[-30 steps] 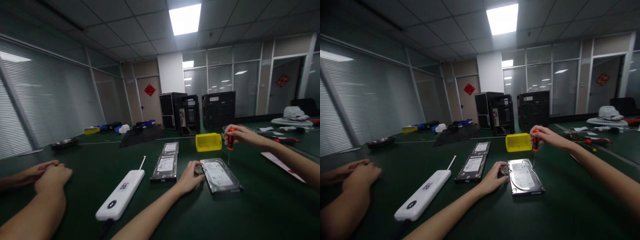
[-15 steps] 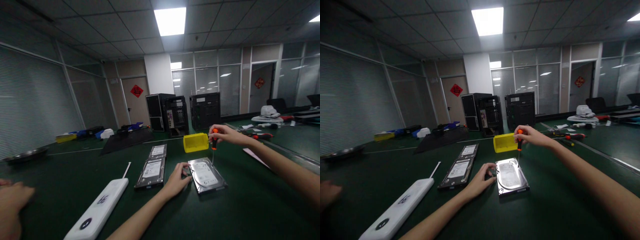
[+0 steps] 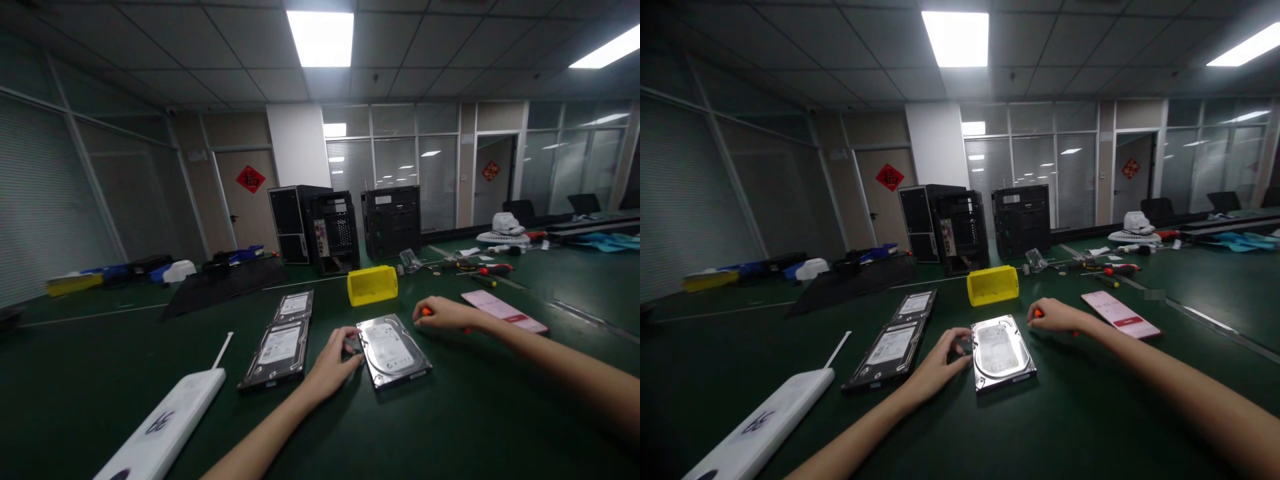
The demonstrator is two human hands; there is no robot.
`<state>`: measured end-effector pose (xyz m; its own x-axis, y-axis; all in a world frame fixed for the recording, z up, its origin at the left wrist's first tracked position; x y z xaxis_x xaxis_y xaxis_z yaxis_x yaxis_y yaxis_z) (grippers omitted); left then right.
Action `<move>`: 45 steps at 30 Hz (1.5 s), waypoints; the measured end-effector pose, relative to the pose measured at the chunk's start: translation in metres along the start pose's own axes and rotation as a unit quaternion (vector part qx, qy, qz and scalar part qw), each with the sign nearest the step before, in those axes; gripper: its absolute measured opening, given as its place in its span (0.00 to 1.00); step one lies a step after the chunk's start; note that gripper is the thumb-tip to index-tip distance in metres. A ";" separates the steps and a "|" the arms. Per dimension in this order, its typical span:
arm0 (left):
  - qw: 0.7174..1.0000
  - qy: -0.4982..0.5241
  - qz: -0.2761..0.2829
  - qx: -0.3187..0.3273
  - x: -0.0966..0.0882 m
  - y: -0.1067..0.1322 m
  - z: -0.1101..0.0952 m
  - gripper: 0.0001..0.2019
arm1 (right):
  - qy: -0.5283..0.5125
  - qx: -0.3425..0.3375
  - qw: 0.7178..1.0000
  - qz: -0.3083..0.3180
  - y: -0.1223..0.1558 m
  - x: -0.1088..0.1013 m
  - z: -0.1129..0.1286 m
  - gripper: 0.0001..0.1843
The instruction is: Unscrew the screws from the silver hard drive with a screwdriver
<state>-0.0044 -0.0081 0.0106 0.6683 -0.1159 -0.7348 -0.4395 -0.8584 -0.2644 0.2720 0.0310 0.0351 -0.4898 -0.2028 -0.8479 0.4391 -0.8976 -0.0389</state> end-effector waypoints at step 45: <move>1.000 -0.011 0.002 0.026 -0.002 0.003 -0.013 0.12 | 0.007 -0.061 0.991 -0.116 0.014 0.030 0.017 0.12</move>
<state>0.0006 -0.0172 0.0200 0.6534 -0.1070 -0.7494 -0.4729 -0.8307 -0.2937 0.2506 0.0055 0.0177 -0.5783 0.0103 -0.8158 0.4042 -0.8650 -0.2974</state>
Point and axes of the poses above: each hand's wrist, its own y-axis away from the middle knuckle, its own x-axis out of the palm, z = x × y, the point moved 2 cm from there along -y, towards the middle knuckle, and after that the axes turned 2 degrees about z, right-handed, at the moved point
